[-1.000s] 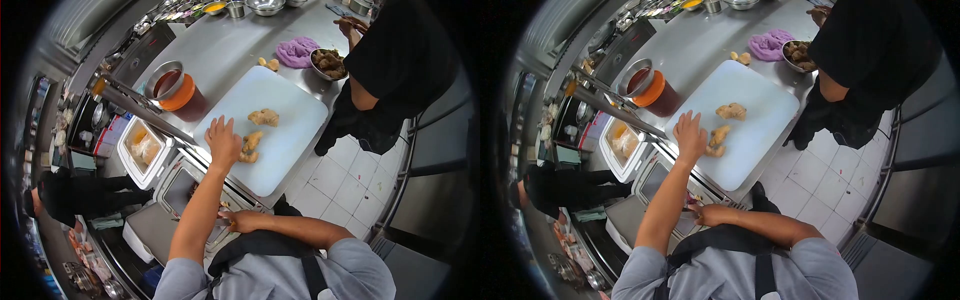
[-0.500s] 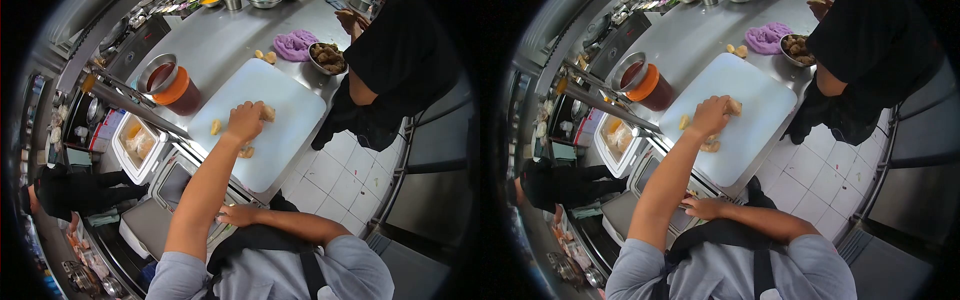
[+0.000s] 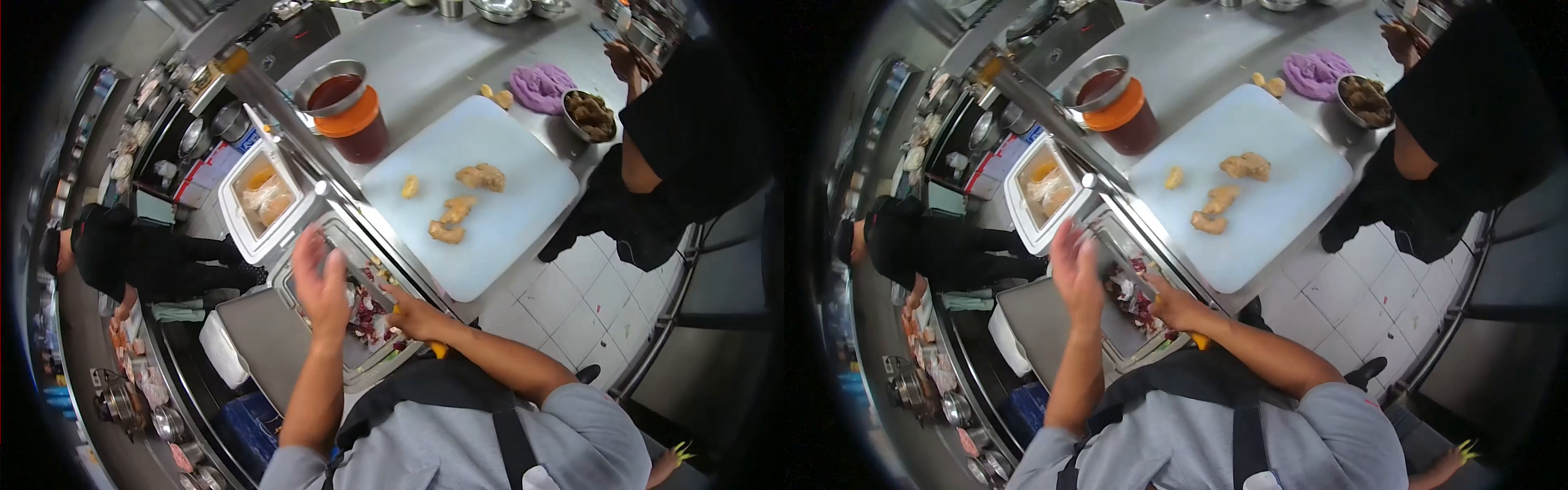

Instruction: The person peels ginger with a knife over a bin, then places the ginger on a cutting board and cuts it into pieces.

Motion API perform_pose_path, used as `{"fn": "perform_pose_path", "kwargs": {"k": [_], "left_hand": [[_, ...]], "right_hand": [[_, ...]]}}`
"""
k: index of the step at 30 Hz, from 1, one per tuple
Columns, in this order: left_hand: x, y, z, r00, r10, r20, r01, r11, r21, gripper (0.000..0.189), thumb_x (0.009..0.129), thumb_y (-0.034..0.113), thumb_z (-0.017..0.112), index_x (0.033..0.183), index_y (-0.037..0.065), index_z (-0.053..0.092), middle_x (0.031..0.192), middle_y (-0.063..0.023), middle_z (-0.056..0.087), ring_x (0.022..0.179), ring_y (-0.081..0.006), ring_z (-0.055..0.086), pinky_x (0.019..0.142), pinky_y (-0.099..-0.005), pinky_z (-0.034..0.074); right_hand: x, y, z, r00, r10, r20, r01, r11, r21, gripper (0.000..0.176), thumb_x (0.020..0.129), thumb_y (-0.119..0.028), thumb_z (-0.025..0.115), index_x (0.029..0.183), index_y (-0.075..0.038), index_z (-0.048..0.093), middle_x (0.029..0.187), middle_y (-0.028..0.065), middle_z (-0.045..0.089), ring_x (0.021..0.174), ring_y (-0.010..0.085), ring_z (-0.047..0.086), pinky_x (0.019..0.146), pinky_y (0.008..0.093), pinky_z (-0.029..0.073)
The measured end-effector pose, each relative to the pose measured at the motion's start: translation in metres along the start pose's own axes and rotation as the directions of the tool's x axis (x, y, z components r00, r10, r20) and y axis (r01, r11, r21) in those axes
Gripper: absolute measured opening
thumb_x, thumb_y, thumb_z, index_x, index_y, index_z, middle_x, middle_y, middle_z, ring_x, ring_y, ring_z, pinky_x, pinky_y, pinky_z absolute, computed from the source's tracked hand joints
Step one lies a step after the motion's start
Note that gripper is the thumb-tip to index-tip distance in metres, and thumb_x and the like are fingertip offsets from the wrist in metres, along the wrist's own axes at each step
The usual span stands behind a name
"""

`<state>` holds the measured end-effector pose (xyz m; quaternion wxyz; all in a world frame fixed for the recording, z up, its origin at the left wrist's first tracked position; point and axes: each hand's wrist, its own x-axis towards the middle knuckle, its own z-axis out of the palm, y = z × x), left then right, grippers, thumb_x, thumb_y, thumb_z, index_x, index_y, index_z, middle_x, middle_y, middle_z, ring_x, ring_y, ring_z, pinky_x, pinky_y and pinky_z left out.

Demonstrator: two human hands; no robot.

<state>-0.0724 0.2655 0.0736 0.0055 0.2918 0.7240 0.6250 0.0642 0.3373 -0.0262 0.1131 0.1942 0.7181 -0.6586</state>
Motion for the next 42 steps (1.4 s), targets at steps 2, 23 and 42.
{"fn": "perform_pose_path", "kwargs": {"k": [2,23,42], "left_hand": [[-0.025,-0.036,-0.033,0.852,-0.438,-0.285,0.305,0.859,-0.411,0.035,0.095,0.023,0.058,0.125,0.007,0.055,0.108,-0.0115,0.061,0.096,-0.0233,0.059,0.089,-0.0356,0.046],[-0.017,-0.056,0.036,0.841,-0.25,0.479,0.123,0.952,0.28,0.033,0.086,0.02,0.066,0.11,-0.002,0.066,0.103,-0.0177,0.068,0.096,-0.0281,0.065,0.086,-0.0357,0.05],[-0.001,0.018,0.045,0.565,-0.152,0.811,0.342,0.938,-0.062,0.062,0.072,0.0,0.075,0.128,0.008,0.049,0.104,-0.0088,0.058,0.096,-0.0164,0.059,0.085,-0.0302,0.049]], "right_hand": [[-0.001,-0.005,0.001,0.997,-0.079,-0.028,0.079,0.997,0.006,0.074,0.089,-0.011,0.057,0.153,-0.01,0.02,0.087,0.0151,0.066,0.058,0.0162,0.059,0.054,0.0309,0.048],[-0.087,0.0,-0.034,0.858,-0.048,-0.512,0.237,0.921,0.311,0.063,0.091,-0.006,0.059,0.148,-0.009,0.031,0.083,-0.0006,0.057,0.057,0.0049,0.05,0.053,0.0217,0.045],[-0.108,-0.039,-0.063,0.673,-0.175,-0.718,0.399,0.904,0.154,0.061,0.091,-0.008,0.061,0.146,-0.002,0.034,0.095,0.0016,0.059,0.073,0.0054,0.055,0.062,0.0224,0.047]]}}
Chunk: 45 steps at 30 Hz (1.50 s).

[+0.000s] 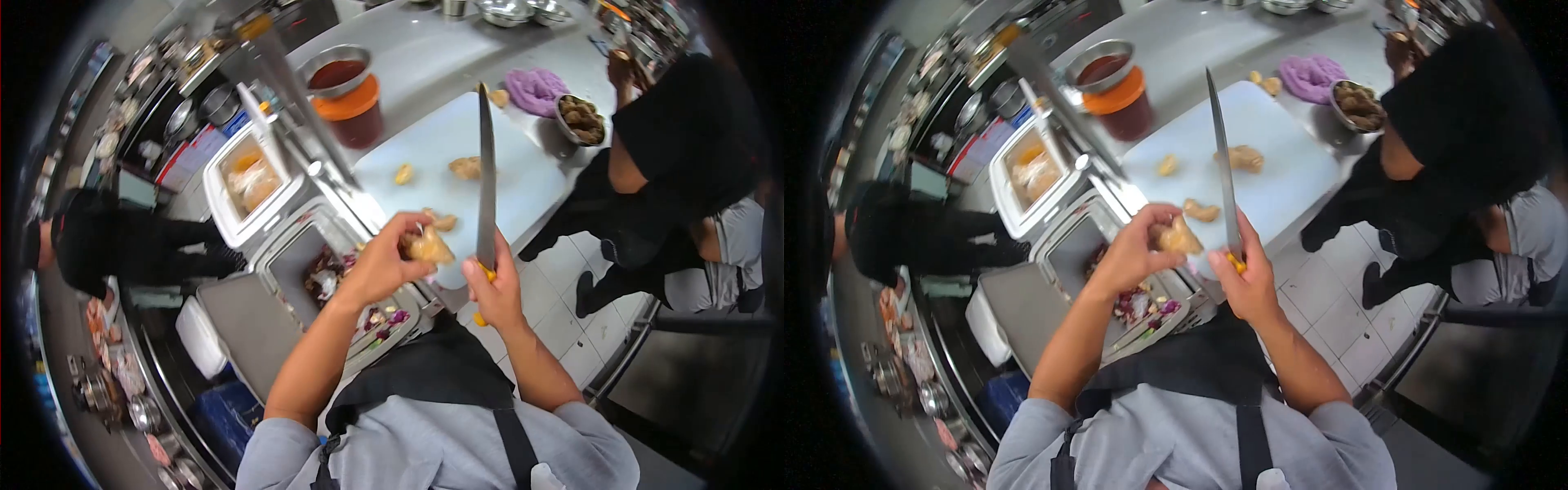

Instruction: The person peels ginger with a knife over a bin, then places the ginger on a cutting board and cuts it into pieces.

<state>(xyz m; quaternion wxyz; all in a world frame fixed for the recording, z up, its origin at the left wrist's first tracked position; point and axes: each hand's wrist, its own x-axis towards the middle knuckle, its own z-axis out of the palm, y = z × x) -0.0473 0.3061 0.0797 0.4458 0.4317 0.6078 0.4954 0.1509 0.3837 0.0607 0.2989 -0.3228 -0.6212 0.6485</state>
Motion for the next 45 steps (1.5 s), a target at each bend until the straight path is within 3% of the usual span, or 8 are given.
{"fn": "perform_pose_path", "kwargs": {"k": [4,6,9,18,20,22,40,45], "left_hand": [[-0.085,-0.01,-0.009,0.987,-0.053,-0.154,0.015,0.97,-0.241,0.066,0.073,-0.01,0.07,0.132,0.004,0.045,0.117,-0.0068,0.053,0.107,-0.0164,0.056,0.091,-0.0302,0.048],[-0.12,-0.026,-0.018,0.893,0.017,-0.45,-0.294,0.779,-0.553,0.055,0.08,-0.003,0.064,0.131,0.005,0.046,0.118,-0.008,0.055,0.107,-0.0202,0.057,0.092,-0.0315,0.048],[-0.151,-0.032,-0.022,0.769,-0.136,-0.625,-0.457,0.565,-0.687,0.034,0.094,0.015,0.053,0.126,0.006,0.049,0.114,-0.0073,0.057,0.103,-0.0214,0.059,0.088,-0.0336,0.049],[-0.211,-0.044,-0.08,0.36,-0.454,-0.815,-0.76,0.364,-0.538,0.031,0.099,0.036,0.048,0.091,0.007,0.055,0.078,-0.0068,0.058,0.058,-0.0142,0.05,0.05,-0.0278,0.041],[-0.223,-0.046,-0.089,0.344,-0.495,-0.798,-0.792,0.303,-0.529,0.033,0.098,0.038,0.049,0.088,0.007,0.054,0.075,-0.0073,0.057,0.049,-0.0135,0.046,0.041,-0.0263,0.036],[-0.232,-0.044,-0.093,0.566,-0.412,-0.714,-0.733,0.144,-0.665,0.034,0.097,0.039,0.049,0.083,0.008,0.051,0.072,-0.0065,0.055,0.045,-0.0114,0.04,0.041,-0.026,0.034],[-0.199,-0.053,-0.033,0.47,-0.551,-0.69,-0.614,0.357,-0.704,0.018,0.095,0.03,0.055,0.095,0.012,0.059,0.089,-0.0011,0.061,0.084,-0.0165,0.06,0.074,-0.0335,0.051],[-0.218,-0.07,-0.062,0.551,-0.554,-0.624,-0.606,0.249,-0.756,0.019,0.095,0.03,0.056,0.095,0.01,0.058,0.06,-0.0048,0.054,0.05,-0.0147,0.051,0.047,-0.0255,0.043]], "right_hand": [[0.015,-0.015,0.078,0.922,0.127,0.366,-0.19,0.971,0.143,0.067,0.09,-0.011,0.065,0.147,-0.003,0.032,0.107,0.0069,0.06,0.092,0.0094,0.059,0.079,0.0242,0.05],[0.012,-0.017,0.116,0.834,0.237,0.498,-0.326,0.94,0.099,0.067,0.088,-0.012,0.067,0.145,-0.002,0.034,0.118,0.0104,0.059,0.107,0.0138,0.057,0.091,0.0272,0.047],[0.001,-0.005,0.175,0.821,-0.294,0.49,0.353,0.935,-0.03,0.065,0.088,-0.02,0.068,0.144,-0.007,0.038,0.108,0.0108,0.062,0.086,0.0213,0.063,0.076,0.0347,0.051],[-0.037,0.0,0.234,0.482,-0.457,0.747,0.715,0.698,-0.033,0.075,0.079,-0.027,0.076,0.145,-0.02,0.041,0.086,0.0092,0.056,0.073,0.0284,0.063,0.062,0.0391,0.051],[-0.043,0.009,0.226,0.416,-0.439,0.796,0.795,0.601,-0.084,0.08,0.077,-0.033,0.078,0.146,-0.018,0.04,0.082,0.0077,0.055,0.063,0.026,0.061,0.054,0.0385,0.05],[-0.048,0.009,0.221,0.372,-0.454,0.81,0.824,0.563,-0.062,0.085,0.076,-0.044,0.077,0.147,-0.016,0.04,0.078,0.0071,0.052,0.056,0.0237,0.058,0.048,0.0372,0.048],[-0.044,0.0,0.208,0.472,-0.193,0.86,0.751,0.6,-0.277,0.073,0.087,-0.051,0.062,0.146,-0.015,0.039,0.091,0.0137,0.061,0.074,0.0347,0.062,0.063,0.0452,0.051],[-0.04,0.008,0.193,0.444,-0.061,0.894,0.722,0.615,-0.317,0.073,0.089,-0.051,0.059,0.148,-0.014,0.036,0.098,0.0152,0.062,0.081,0.0362,0.063,0.068,0.0456,0.051]]}}
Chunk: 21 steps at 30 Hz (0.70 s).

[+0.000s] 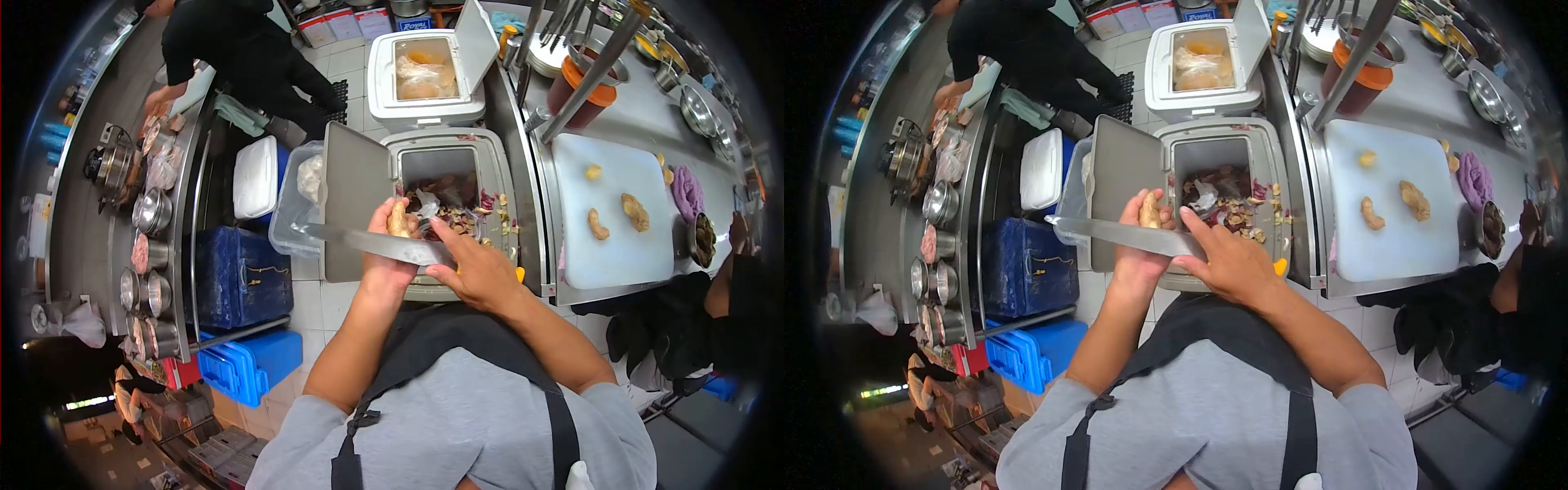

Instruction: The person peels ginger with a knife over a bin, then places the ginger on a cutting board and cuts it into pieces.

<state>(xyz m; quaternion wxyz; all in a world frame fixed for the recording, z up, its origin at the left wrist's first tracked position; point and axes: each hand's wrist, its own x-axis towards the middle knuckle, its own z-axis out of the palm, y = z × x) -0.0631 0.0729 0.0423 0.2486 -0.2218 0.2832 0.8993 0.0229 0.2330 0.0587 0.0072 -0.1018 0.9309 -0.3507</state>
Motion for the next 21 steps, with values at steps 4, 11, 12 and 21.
{"fn": "perform_pose_path", "kwargs": {"k": [4,11,12,21], "left_hand": [[0.002,-0.003,-0.011,0.997,-0.013,0.081,0.012,1.0,0.018,0.017,0.095,0.027,0.056,0.095,0.01,0.059,0.066,-0.0052,0.057,0.056,-0.015,0.054,0.047,-0.0266,0.044],[-0.001,-0.034,-0.004,0.99,-0.002,-0.138,0.007,0.999,0.037,0.014,0.094,0.024,0.057,0.093,0.01,0.06,0.072,-0.0026,0.059,0.065,-0.014,0.057,0.056,-0.0277,0.046],[0.002,-0.024,-0.007,0.996,-0.03,-0.089,0.032,0.999,0.03,0.015,0.094,0.025,0.058,0.094,0.011,0.06,0.075,-0.0023,0.06,0.063,-0.0141,0.057,0.055,-0.028,0.047],[-0.008,-0.045,-0.021,0.989,-0.146,-0.028,0.148,0.955,0.256,0.021,0.098,0.03,0.045,0.096,0.013,0.057,0.068,-0.0003,0.054,0.052,-0.0117,0.049,0.042,-0.0264,0.035]], "right_hand": [[-0.006,0.005,-0.001,0.998,0.032,0.061,-0.032,0.999,-0.005,0.071,0.091,-0.051,0.057,0.148,-0.014,0.034,0.109,0.0181,0.063,0.091,0.0376,0.064,0.075,0.0462,0.051],[0.005,0.001,-0.003,0.988,0.084,0.132,-0.086,0.996,0.01,0.07,0.092,-0.048,0.057,0.148,-0.013,0.033,0.119,0.0213,0.061,0.098,0.0402,0.063,0.079,0.0472,0.052],[0.002,0.003,0.0,0.988,0.084,0.133,-0.086,0.996,0.013,0.07,0.092,-0.048,0.057,0.148,-0.013,0.033,0.119,0.0213,0.061,0.098,0.0402,0.063,0.079,0.0472,0.052],[0.028,0.03,0.017,0.983,0.164,0.087,-0.185,0.834,0.52,0.062,0.097,-0.045,0.052,0.146,-0.009,0.036,0.106,0.0265,0.066,0.099,0.0396,0.065,0.084,0.043,0.05]]}}
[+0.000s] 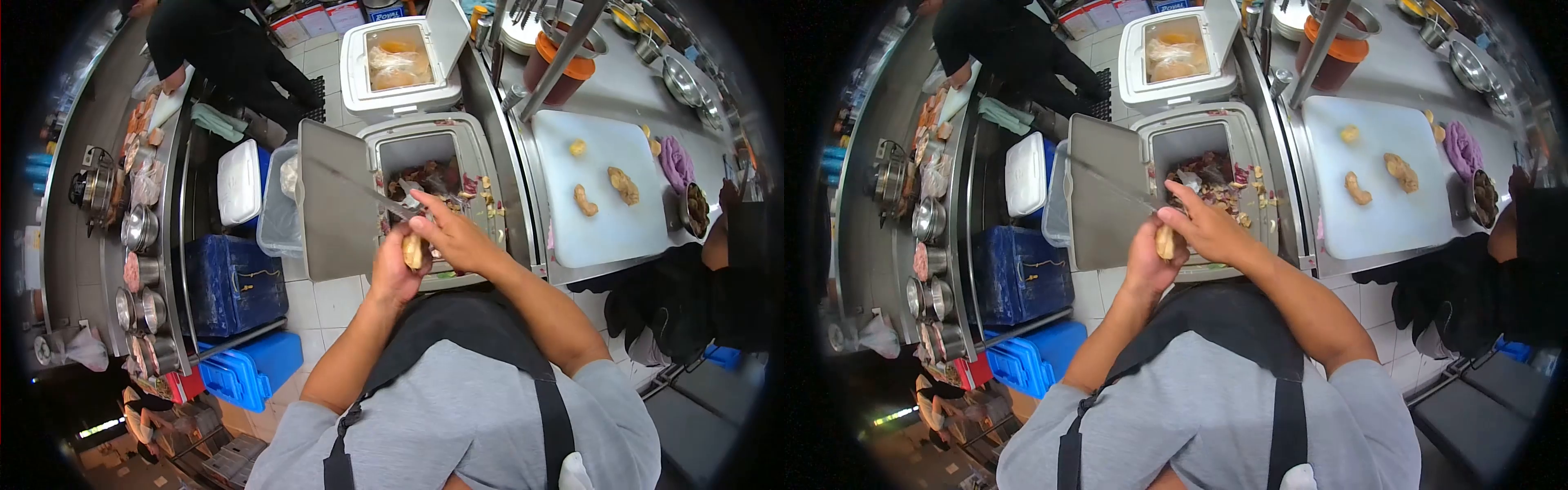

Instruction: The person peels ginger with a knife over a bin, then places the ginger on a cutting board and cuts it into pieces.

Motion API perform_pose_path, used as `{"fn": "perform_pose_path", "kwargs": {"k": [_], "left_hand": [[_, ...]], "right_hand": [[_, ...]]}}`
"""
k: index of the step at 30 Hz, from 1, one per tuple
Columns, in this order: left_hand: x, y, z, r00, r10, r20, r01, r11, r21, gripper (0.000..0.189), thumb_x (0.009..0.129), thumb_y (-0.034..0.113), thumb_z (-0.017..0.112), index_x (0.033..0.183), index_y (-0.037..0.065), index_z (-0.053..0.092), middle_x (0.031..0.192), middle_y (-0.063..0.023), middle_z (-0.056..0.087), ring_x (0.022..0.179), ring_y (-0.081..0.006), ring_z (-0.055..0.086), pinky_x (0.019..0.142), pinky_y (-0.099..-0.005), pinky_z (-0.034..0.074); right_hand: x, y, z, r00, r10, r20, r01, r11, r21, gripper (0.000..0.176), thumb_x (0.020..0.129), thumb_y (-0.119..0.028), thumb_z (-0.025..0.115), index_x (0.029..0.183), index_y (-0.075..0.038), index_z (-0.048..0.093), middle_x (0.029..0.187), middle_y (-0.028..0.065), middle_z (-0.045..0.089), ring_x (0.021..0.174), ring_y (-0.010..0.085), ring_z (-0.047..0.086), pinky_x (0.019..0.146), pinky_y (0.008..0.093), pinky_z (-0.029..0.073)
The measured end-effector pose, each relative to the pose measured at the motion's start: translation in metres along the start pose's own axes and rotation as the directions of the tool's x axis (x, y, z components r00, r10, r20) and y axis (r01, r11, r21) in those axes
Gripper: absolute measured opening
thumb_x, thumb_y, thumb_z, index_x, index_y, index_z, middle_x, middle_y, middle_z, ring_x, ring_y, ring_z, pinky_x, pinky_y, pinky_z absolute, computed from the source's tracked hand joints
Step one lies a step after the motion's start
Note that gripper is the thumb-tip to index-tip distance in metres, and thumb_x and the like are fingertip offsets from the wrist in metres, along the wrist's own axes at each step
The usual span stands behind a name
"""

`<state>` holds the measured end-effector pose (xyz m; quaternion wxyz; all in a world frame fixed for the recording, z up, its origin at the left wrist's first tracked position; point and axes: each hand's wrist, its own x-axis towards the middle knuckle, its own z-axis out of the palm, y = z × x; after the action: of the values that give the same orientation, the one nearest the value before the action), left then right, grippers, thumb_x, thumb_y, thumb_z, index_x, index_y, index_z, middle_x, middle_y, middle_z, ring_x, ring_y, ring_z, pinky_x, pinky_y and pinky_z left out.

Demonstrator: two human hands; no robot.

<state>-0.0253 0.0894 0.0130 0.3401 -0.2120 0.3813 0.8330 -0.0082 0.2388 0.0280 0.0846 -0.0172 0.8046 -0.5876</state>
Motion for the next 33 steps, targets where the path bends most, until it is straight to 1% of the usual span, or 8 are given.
{"fn": "perform_pose_path", "kwargs": {"k": [1,4,8,12,19,21,31,33], "left_hand": [[0.004,0.01,-0.006,0.992,-0.014,0.122,0.016,1.0,-0.013,0.025,0.097,0.034,0.042,0.094,0.014,0.057,0.071,-0.0023,0.054,0.053,-0.0138,0.047,0.044,-0.0258,0.034],[-0.006,0.025,-0.003,0.996,0.018,0.093,-0.004,0.989,-0.145,0.029,0.096,0.036,0.042,0.098,0.013,0.059,0.067,-0.0033,0.052,0.051,-0.0155,0.045,0.044,-0.0266,0.035],[0.007,0.023,-0.033,0.968,0.136,0.21,-0.083,0.966,-0.243,0.023,0.097,0.033,0.047,0.098,0.013,0.057,0.071,-0.0039,0.059,0.054,-0.016,0.054,0.043,-0.0281,0.039],[0.005,0.029,-0.014,0.972,0.186,-0.141,-0.215,0.949,-0.23,0.017,0.094,0.029,0.058,0.096,0.012,0.057,0.076,-0.0031,0.061,0.065,-0.0153,0.062,0.053,-0.0272,0.048],[0.0,0.036,-0.029,0.951,0.306,0.054,-0.298,0.947,-0.116,0.01,0.09,0.018,0.058,0.096,0.01,0.056,0.08,-0.0045,0.061,0.07,-0.0155,0.061,0.059,-0.0302,0.052],[-0.002,0.026,-0.017,0.948,0.317,-0.025,-0.318,0.944,-0.085,0.009,0.089,0.016,0.058,0.093,0.009,0.055,0.08,-0.0056,0.061,0.07,-0.0164,0.06,0.059,-0.0308,0.051],[-0.01,0.008,-0.006,0.9,0.42,-0.116,-0.42,0.907,0.027,0.009,0.091,0.017,0.057,0.091,0.008,0.054,0.086,-0.0063,0.061,0.078,-0.016,0.06,0.071,-0.0297,0.049],[-0.009,0.013,-0.011,0.961,0.276,0.002,-0.275,0.958,-0.083,0.012,0.093,0.018,0.055,0.098,0.007,0.057,0.088,-0.0046,0.062,0.079,-0.0147,0.06,0.07,-0.0294,0.049]], "right_hand": [[-0.002,0.002,0.003,0.998,0.066,0.018,-0.068,0.975,0.211,0.061,0.098,-0.044,0.052,0.146,-0.009,0.037,0.105,0.0247,0.066,0.099,0.0361,0.066,0.086,0.0397,0.049],[-0.009,0.011,0.004,0.984,0.161,-0.08,-0.141,0.967,0.211,0.062,0.098,-0.044,0.052,0.146,-0.008,0.036,0.104,0.0227,0.067,0.097,0.0337,0.067,0.084,0.0381,0.049],[-0.031,0.005,0.005,0.99,-0.106,-0.094,0.067,0.936,-0.344,0.069,0.094,-0.049,0.056,0.147,-0.01,0.036,0.109,0.0222,0.065,0.093,0.04,0.065,0.08,0.0428,0.051],[-0.037,0.004,0.009,0.967,-0.243,-0.08,0.176,0.858,-0.483,0.074,0.09,-0.056,0.057,0.147,-0.013,0.036,0.099,0.0172,0.065,0.083,0.0386,0.065,0.073,0.0475,0.052],[-0.037,-0.003,0.007,0.991,-0.135,-0.024,0.107,0.871,-0.48,0.074,0.09,-0.056,0.056,0.148,-0.016,0.035,0.099,0.0167,0.065,0.082,0.037,0.066,0.072,0.0476,0.052],[-0.038,-0.01,0.006,0.994,-0.098,0.051,0.11,0.907,-0.407,0.073,0.09,-0.051,0.06,0.148,-0.014,0.035,0.124,0.0208,0.061,0.102,0.0405,0.063,0.084,0.0441,0.051],[-0.041,-0.025,0.009,0.987,0.058,0.151,-0.027,0.979,-0.2,0.082,0.092,-0.056,0.054,0.153,-0.015,0.019,0.118,0.0281,0.061,0.104,0.0488,0.06,0.089,0.0503,0.047],[-0.04,-0.021,0.013,0.993,-0.029,0.113,0.056,0.968,-0.243,0.083,0.092,-0.057,0.054,0.153,-0.013,0.02,0.11,0.0275,0.063,0.099,0.0471,0.062,0.085,0.0492,0.049]]}}
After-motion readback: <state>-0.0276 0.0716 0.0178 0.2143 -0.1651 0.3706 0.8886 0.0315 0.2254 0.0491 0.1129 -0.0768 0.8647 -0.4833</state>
